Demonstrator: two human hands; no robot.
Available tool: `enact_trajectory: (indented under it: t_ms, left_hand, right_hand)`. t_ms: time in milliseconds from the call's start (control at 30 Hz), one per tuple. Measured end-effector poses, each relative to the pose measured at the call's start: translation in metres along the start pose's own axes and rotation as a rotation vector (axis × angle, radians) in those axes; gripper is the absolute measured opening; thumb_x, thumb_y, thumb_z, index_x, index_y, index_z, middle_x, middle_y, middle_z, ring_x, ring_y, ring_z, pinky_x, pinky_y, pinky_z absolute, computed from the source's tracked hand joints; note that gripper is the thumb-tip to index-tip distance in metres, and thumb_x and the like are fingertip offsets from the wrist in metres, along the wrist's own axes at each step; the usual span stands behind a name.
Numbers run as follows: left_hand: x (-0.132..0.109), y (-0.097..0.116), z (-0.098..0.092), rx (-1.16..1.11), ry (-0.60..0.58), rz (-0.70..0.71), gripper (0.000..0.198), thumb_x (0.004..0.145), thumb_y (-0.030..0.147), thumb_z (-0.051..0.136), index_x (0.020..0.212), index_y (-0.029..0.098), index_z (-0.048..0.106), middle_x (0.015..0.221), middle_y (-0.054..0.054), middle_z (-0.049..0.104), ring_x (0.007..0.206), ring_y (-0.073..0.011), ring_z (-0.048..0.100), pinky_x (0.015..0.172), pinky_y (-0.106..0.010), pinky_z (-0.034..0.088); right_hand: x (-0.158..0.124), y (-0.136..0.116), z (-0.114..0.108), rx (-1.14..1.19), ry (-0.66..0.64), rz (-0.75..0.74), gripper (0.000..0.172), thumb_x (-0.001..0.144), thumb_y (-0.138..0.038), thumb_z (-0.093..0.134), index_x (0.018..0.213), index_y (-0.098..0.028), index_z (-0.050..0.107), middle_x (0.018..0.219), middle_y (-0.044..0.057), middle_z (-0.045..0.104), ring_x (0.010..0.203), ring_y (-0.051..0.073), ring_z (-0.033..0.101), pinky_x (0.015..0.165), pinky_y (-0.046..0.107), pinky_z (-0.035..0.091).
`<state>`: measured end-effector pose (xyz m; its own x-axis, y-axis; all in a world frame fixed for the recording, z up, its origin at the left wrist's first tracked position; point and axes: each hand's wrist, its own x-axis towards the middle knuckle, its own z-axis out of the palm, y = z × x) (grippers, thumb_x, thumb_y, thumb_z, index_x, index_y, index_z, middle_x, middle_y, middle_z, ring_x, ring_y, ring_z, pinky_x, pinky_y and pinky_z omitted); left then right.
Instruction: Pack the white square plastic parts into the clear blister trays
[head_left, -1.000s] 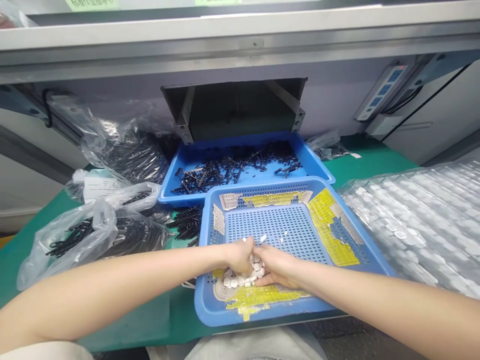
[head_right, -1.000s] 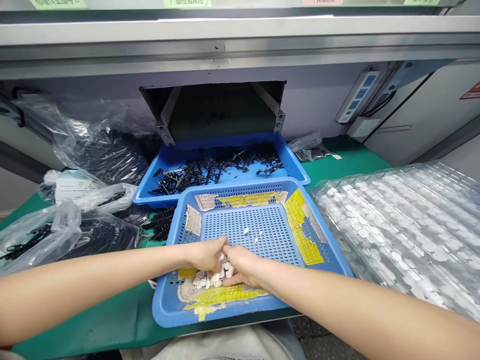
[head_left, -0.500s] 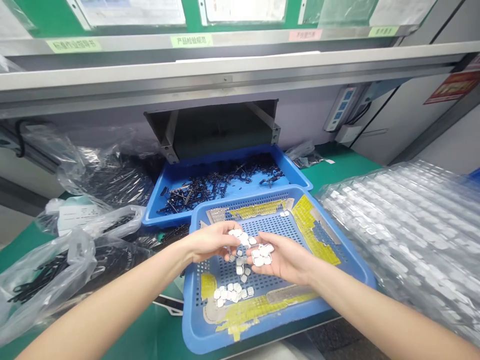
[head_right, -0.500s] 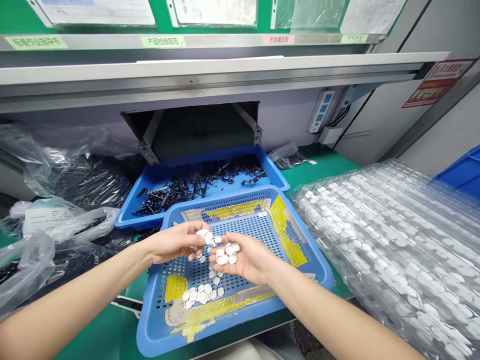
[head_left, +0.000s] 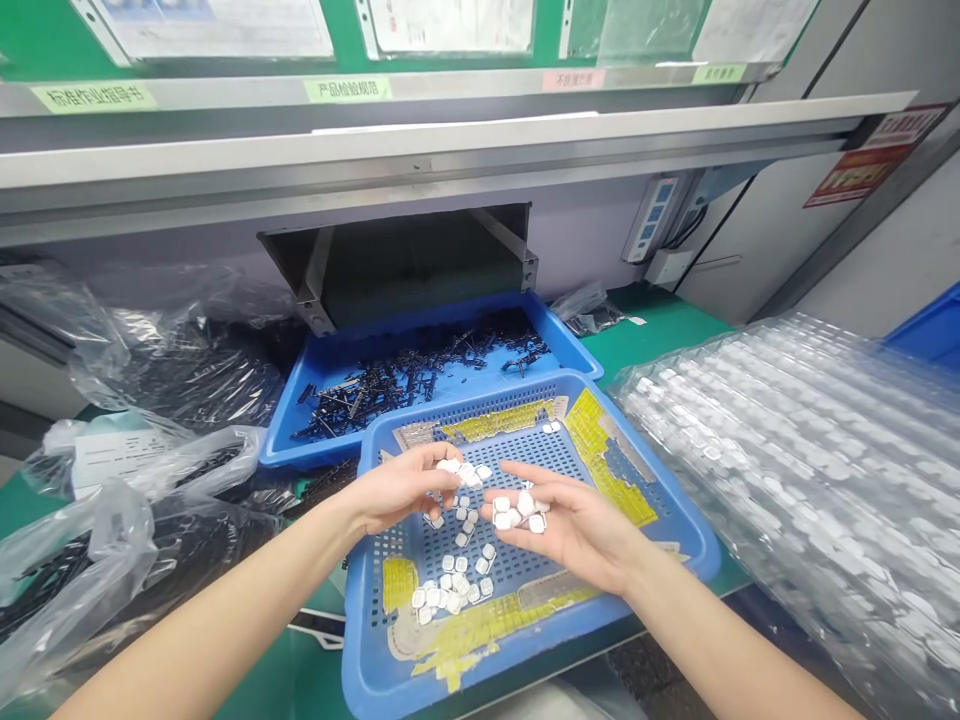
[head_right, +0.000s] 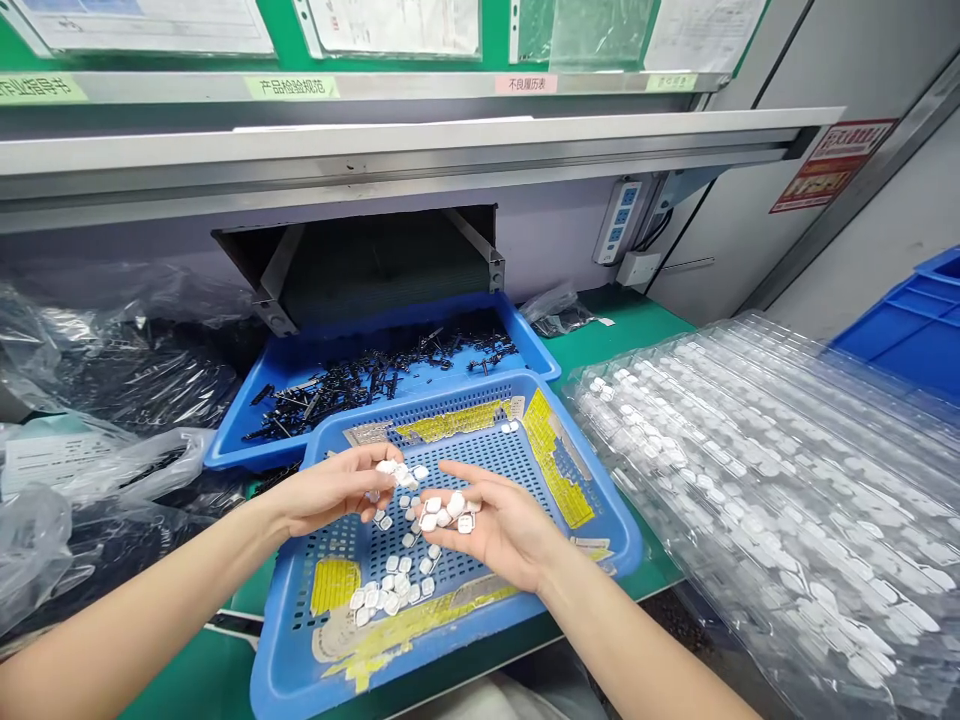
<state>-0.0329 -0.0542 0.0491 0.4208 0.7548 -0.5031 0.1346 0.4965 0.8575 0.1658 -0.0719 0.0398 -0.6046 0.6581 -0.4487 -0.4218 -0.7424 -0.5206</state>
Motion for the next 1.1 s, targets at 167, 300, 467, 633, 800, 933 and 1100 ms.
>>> enact_trajectory:
  t_ms: [167,300,467,633,800,933,1100]
  left_hand:
    - [0.004,-0.001,0.006,0.013,-0.009,0.003,0.02,0.062,0.024,0.056,0.074,0.017,0.042,0.056,0.006,0.043,0.051,-0.0063,0.043,0.045,-0.019,0.032]
    - [0.007,0.0,0.012,0.016,-0.014,-0.003,0.021,0.061,0.025,0.057,0.074,0.017,0.041,0.054,0.005,0.044,0.051,-0.007,0.043,0.044,-0.018,0.032]
    - [0.01,-0.003,0.012,-0.013,-0.024,0.02,0.02,0.063,0.025,0.056,0.075,0.017,0.042,0.053,0.005,0.045,0.051,-0.0075,0.044,0.045,-0.018,0.033]
    - [0.013,-0.009,0.011,-0.066,-0.037,0.033,0.019,0.065,0.023,0.057,0.075,0.016,0.043,0.055,0.005,0.044,0.051,-0.0062,0.043,0.044,-0.017,0.033]
    - [0.016,-0.012,0.01,-0.088,-0.041,0.046,0.018,0.064,0.023,0.058,0.075,0.016,0.045,0.055,0.005,0.044,0.049,-0.0055,0.042,0.043,-0.017,0.032]
    - [0.016,-0.012,0.01,-0.094,-0.039,0.047,0.019,0.065,0.023,0.058,0.075,0.016,0.045,0.053,0.005,0.044,0.049,-0.0057,0.042,0.043,-0.016,0.032]
    - [0.015,-0.012,0.009,-0.083,-0.048,0.052,0.017,0.066,0.023,0.057,0.073,0.016,0.044,0.053,0.005,0.044,0.049,-0.0057,0.042,0.043,-0.016,0.031]
  right_hand:
    - [0.002,0.003,-0.003,0.059,0.039,-0.035,0.043,0.069,-0.007,0.038,0.112,-0.01,0.039,0.091,0.012,0.056,0.08,0.017,0.057,0.086,0.04,0.037]
    - [0.001,0.004,-0.005,0.092,0.047,-0.045,0.04,0.07,-0.011,0.041,0.11,-0.011,0.04,0.091,0.011,0.056,0.082,0.017,0.057,0.086,0.039,0.038]
    - [0.0,0.004,-0.007,0.079,0.061,-0.068,0.038,0.07,-0.011,0.043,0.108,-0.013,0.044,0.107,0.013,0.049,0.085,0.019,0.057,0.087,0.039,0.038]
    - [0.0,0.004,-0.008,0.112,0.071,-0.085,0.039,0.07,-0.009,0.042,0.109,-0.012,0.043,0.109,0.014,0.049,0.088,0.019,0.056,0.088,0.038,0.036]
    - [0.001,0.005,-0.009,0.117,0.088,-0.088,0.038,0.072,-0.01,0.043,0.109,-0.011,0.042,0.094,0.013,0.057,0.087,0.02,0.057,0.087,0.039,0.037]
    - [-0.001,0.005,-0.008,0.121,0.083,-0.1,0.034,0.069,-0.007,0.047,0.103,-0.011,0.046,0.1,0.013,0.055,0.095,0.021,0.052,0.087,0.04,0.037]
    - [-0.001,0.006,-0.009,0.131,0.046,-0.114,0.032,0.068,0.0,0.043,0.098,-0.011,0.05,0.103,0.013,0.054,0.106,0.02,0.044,0.089,0.04,0.035]
